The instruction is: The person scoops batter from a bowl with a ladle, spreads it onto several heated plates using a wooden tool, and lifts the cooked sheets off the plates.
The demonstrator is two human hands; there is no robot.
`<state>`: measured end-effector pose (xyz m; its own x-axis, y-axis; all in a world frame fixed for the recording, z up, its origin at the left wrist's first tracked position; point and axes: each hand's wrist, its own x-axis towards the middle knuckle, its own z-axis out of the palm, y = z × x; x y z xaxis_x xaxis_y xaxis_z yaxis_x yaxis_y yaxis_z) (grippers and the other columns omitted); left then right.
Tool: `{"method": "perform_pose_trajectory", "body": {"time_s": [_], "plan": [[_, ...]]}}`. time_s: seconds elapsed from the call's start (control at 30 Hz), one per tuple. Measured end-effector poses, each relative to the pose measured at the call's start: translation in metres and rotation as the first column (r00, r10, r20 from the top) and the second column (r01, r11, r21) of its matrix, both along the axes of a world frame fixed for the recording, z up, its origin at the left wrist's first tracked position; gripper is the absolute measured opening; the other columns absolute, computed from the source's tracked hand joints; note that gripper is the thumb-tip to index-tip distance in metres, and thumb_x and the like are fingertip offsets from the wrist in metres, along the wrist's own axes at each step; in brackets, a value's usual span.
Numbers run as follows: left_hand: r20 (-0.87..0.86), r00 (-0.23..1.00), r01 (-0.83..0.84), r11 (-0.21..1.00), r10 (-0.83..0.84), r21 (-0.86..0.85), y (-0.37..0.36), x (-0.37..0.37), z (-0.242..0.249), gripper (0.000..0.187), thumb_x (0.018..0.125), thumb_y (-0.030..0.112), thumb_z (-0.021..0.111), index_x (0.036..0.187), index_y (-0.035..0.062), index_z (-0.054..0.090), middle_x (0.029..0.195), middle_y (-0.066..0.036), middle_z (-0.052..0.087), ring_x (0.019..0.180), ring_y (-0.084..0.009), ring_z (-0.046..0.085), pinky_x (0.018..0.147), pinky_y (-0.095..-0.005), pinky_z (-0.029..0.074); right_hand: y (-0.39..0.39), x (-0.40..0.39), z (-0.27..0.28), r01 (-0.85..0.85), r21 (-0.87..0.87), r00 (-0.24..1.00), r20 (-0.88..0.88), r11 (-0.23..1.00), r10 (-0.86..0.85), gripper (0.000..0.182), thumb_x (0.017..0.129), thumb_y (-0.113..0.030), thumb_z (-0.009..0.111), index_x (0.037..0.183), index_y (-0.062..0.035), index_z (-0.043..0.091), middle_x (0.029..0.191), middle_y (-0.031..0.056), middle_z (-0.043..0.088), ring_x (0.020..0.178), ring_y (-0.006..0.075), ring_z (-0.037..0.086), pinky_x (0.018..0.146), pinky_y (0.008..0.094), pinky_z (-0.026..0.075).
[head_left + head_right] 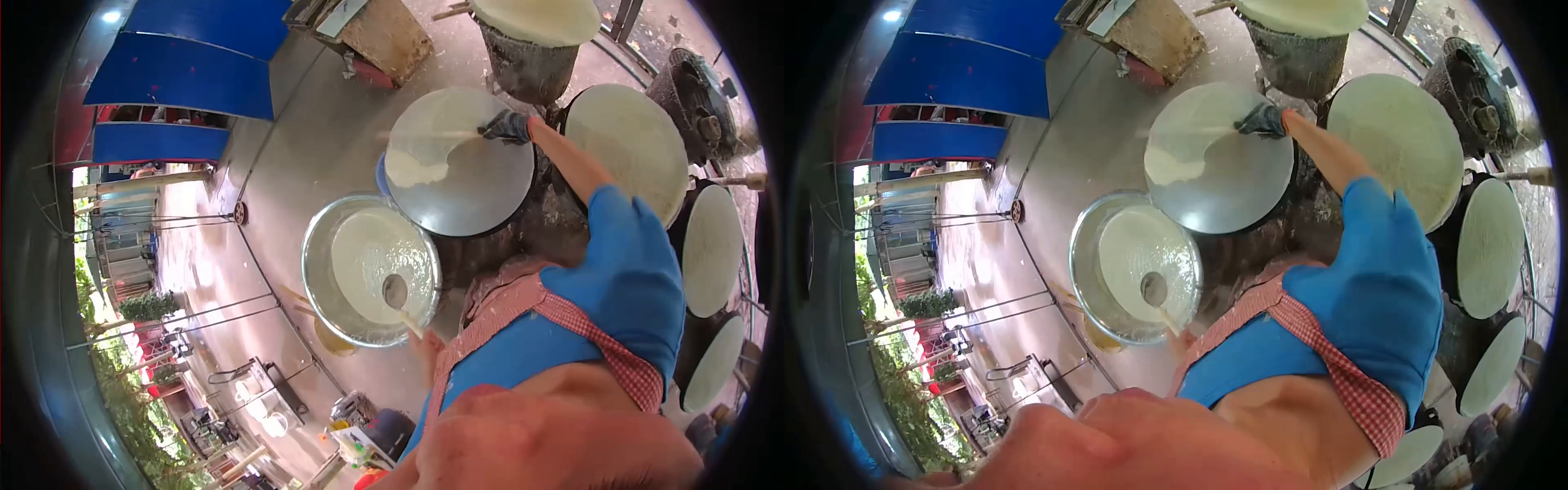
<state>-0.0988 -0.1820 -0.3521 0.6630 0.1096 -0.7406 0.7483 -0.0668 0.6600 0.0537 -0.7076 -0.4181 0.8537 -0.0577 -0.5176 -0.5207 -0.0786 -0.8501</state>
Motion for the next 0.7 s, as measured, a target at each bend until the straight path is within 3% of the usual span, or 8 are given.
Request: {"method": "perform_pose_trajectory", "body": {"time_s": [0.03, 0.17, 0.23, 0.33, 0.4, 0.5, 0.6, 0.7], "plan": [[-0.044, 0.996, -0.079, 0.994, 0.076, -0.076, 0.01, 0.001, -0.007, 0.056, 0.079, 0.002, 0.042, 0.125, 0.0192, 0.017, 0.056, 0.001, 0.031, 0.041, -0.0095, 0.033, 0.037, -0.0244, 0.029, 0.006, -0.002, 0.0, -0.05, 0.007, 0.999, -0.012, 0.999, 0.05, 0.019, 0.074, -0.022, 0.061, 0.086, -0.0072, 0.061, 0.064, 0.0041, 0.05, 0.047, 0.013, 0.044, 0.044, 0.0263, 0.036], [-0.002, 0.992, -0.125, 0.981, 0.127, -0.146, 0.023, -0.017, -0.032, 0.057, 0.079, 0.002, 0.043, 0.126, 0.0216, 0.017, 0.056, 0.001, 0.031, 0.041, -0.009, 0.032, 0.037, -0.0234, 0.028, 0.001, -0.052, 0.009, -0.334, 0.004, 0.937, -0.106, 0.943, 0.332, 0.019, 0.074, -0.021, 0.06, 0.087, -0.0069, 0.061, 0.067, 0.0045, 0.051, 0.05, 0.013, 0.045, 0.047, 0.0262, 0.037], [-0.023, 0.967, -0.255, 0.96, 0.254, -0.118, 0.019, -0.018, -0.026, 0.058, 0.079, 0.003, 0.044, 0.126, 0.0244, 0.017, 0.056, 0.001, 0.031, 0.041, -0.009, 0.031, 0.038, -0.0229, 0.027, -0.006, -0.037, 0.01, -0.349, -0.035, 0.933, -0.105, 0.936, 0.344, 0.019, 0.074, -0.02, 0.06, 0.088, -0.0068, 0.061, 0.069, 0.0047, 0.051, 0.052, 0.013, 0.046, 0.048, 0.0262, 0.037], [-0.047, 0.966, -0.259, 0.941, 0.255, -0.216, 0.024, -0.023, -0.014, 0.058, 0.078, 0.003, 0.044, 0.125, 0.0257, 0.018, 0.056, 0.001, 0.031, 0.041, -0.0089, 0.031, 0.038, -0.0223, 0.026, 0.003, 0.024, -0.007, -0.251, -0.037, 0.968, -0.029, 0.967, 0.25, 0.019, 0.075, -0.019, 0.06, 0.089, -0.0067, 0.06, 0.071, 0.005, 0.052, 0.054, 0.0131, 0.047, 0.05, 0.0261, 0.038], [-0.058, 0.966, -0.257, 0.948, 0.251, -0.187, 0.024, -0.026, -0.019, 0.057, 0.078, 0.003, 0.044, 0.125, 0.0254, 0.02, 0.055, 0.001, 0.031, 0.041, -0.0086, 0.03, 0.038, -0.022, 0.026, 0.004, 0.043, -0.009, -0.242, -0.03, 0.97, -0.007, 0.97, 0.241, 0.019, 0.075, -0.018, 0.059, 0.09, -0.0066, 0.06, 0.073, 0.0052, 0.052, 0.056, 0.0131, 0.047, 0.051, 0.0261, 0.039], [-0.064, 0.961, -0.276, 0.949, 0.27, -0.153, 0.032, -0.031, -0.019, 0.054, 0.078, 0.003, 0.045, 0.122, 0.0244, 0.023, 0.055, 0.002, 0.031, 0.041, -0.0083, 0.03, 0.037, -0.0215, 0.025, 0.0, 0.024, -0.008, -0.367, -0.033, 0.93, -0.046, 0.93, 0.365, 0.02, 0.075, -0.017, 0.059, 0.091, -0.0064, 0.06, 0.076, 0.0055, 0.053, 0.058, 0.0131, 0.048, 0.053, 0.026, 0.039], [-0.076, 0.95, -0.312, 0.933, 0.303, -0.18, 0.04, -0.047, -0.033, 0.049, 0.078, 0.003, 0.045, 0.118, 0.0231, 0.027, 0.055, 0.002, 0.031, 0.04, -0.0081, 0.03, 0.035, -0.0211, 0.024, -0.005, -0.049, 0.007, -0.583, 0.038, 0.796, -0.173, 0.812, 0.58, 0.02, 0.075, -0.017, 0.059, 0.092, -0.0063, 0.06, 0.078, 0.0058, 0.053, 0.06, 0.0131, 0.049, 0.055, 0.0259, 0.04], [-0.089, 0.938, -0.346, 0.914, 0.334, -0.213, 0.036, -0.046, -0.043, 0.046, 0.077, 0.002, 0.045, 0.115, 0.0222, 0.029, 0.055, 0.002, 0.03, 0.039, -0.008, 0.029, 0.034, -0.021, 0.023, -0.009, -0.048, 0.014, -0.601, 0.018, 0.782, -0.194, 0.799, 0.592, 0.02, 0.076, -0.016, 0.058, 0.093, -0.0061, 0.059, 0.081, 0.0061, 0.054, 0.063, 0.0131, 0.05, 0.057, 0.0259, 0.041]]}}
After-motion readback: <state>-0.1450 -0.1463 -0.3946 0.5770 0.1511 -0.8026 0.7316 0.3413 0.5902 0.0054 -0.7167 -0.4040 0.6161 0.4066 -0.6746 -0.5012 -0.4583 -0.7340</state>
